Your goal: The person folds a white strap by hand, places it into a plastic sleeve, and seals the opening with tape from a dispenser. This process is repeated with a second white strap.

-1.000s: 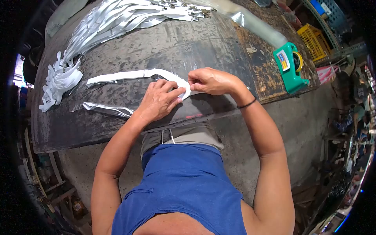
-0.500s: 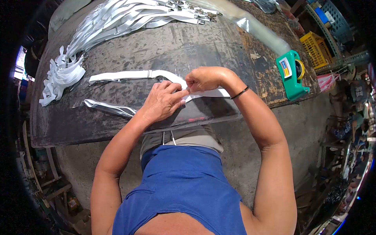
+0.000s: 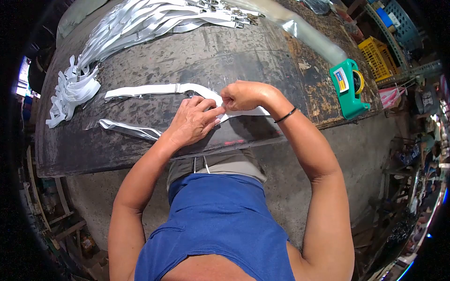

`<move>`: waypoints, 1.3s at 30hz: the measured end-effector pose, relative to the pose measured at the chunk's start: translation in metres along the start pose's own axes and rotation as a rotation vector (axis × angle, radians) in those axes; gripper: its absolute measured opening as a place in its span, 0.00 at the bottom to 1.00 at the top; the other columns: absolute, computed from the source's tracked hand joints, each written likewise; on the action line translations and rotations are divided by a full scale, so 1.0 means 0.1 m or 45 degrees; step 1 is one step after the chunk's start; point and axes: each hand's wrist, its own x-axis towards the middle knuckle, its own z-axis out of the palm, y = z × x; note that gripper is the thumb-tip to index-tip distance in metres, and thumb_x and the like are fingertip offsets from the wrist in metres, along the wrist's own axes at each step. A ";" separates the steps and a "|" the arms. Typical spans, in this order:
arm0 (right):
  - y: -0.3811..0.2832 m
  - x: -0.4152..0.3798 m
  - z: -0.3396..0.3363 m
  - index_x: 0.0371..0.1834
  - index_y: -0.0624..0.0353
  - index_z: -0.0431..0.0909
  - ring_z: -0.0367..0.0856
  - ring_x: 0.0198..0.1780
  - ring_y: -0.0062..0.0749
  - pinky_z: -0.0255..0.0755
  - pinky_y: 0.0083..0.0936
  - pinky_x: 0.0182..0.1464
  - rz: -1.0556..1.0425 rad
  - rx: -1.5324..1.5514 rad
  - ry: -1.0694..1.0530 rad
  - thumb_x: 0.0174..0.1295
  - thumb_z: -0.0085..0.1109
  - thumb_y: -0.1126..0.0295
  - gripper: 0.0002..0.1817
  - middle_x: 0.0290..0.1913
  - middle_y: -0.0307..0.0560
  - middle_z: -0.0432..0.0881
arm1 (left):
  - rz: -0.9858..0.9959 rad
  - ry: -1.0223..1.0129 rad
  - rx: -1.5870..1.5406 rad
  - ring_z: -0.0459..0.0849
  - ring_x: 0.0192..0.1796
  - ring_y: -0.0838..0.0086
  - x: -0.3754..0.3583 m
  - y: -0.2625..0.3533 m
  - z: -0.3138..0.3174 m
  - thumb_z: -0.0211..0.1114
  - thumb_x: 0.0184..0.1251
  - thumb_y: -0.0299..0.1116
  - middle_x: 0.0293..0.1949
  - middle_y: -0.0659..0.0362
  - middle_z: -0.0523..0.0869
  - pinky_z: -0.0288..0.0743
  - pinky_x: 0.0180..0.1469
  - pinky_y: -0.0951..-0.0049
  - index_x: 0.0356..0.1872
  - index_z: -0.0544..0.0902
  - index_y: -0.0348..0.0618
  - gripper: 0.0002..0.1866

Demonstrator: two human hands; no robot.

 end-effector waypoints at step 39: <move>-0.10 0.13 -0.07 0.38 0.63 0.80 0.87 0.35 0.45 0.78 0.38 0.35 0.475 -0.088 -0.050 0.51 0.77 0.63 0.19 0.31 0.54 0.86 | 0.003 -0.024 0.028 0.77 0.61 0.61 -0.01 0.03 -0.03 0.69 0.60 0.30 0.57 0.62 0.82 0.68 0.62 0.58 0.60 0.84 0.58 0.24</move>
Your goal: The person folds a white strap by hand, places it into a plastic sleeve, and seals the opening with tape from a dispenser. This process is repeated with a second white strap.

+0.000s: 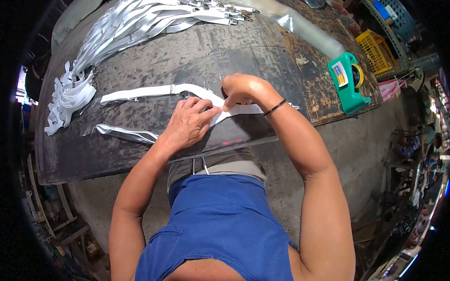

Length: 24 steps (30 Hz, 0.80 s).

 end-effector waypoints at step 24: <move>0.55 -0.14 0.24 0.37 0.59 0.77 0.75 0.28 0.17 0.70 0.21 0.28 -0.225 0.872 0.228 0.67 0.63 0.65 0.09 0.28 0.34 0.76 | -0.036 0.022 -0.048 0.78 0.60 0.61 0.00 0.00 0.01 0.67 0.67 0.33 0.56 0.60 0.83 0.69 0.60 0.59 0.65 0.81 0.58 0.24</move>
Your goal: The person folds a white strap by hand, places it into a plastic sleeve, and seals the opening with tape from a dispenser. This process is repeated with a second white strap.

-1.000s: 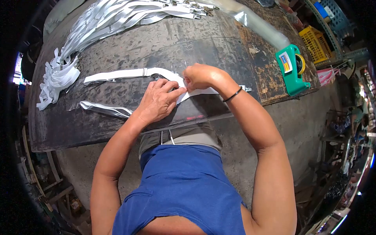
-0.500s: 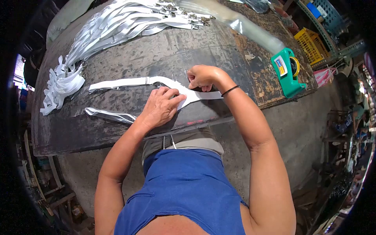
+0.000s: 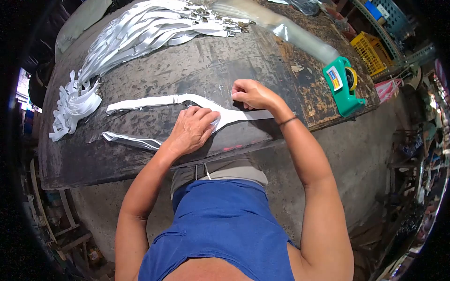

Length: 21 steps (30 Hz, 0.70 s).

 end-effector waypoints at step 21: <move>0.26 -0.50 0.51 0.45 0.56 0.82 0.75 0.58 0.51 0.63 0.46 0.63 -0.640 -0.747 0.766 0.53 0.73 0.60 0.19 0.50 0.49 0.78 | 0.030 -0.050 0.233 0.73 0.56 0.62 0.01 0.15 0.00 0.66 0.64 0.58 0.55 0.59 0.78 0.66 0.52 0.58 0.71 0.76 0.58 0.35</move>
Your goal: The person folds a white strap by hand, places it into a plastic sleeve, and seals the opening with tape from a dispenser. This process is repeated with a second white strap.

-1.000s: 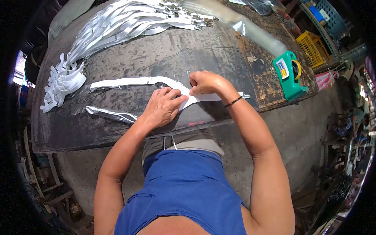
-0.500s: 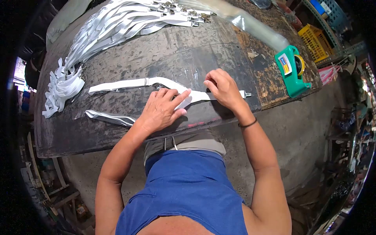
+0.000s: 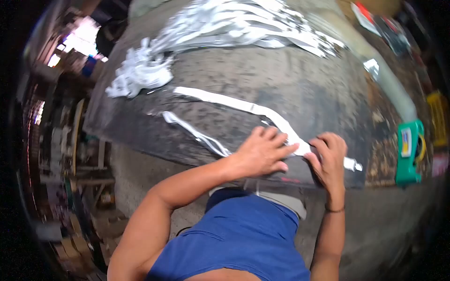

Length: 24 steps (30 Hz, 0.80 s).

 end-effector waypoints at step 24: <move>0.89 0.06 -0.51 0.57 0.60 0.75 0.75 0.62 0.52 0.66 0.48 0.65 0.026 -0.357 0.136 0.58 0.71 0.69 0.24 0.57 0.52 0.77 | -0.194 0.416 0.257 0.79 0.51 0.61 -0.65 -0.51 -0.15 0.71 0.60 0.36 0.47 0.57 0.82 0.70 0.53 0.58 0.65 0.81 0.51 0.28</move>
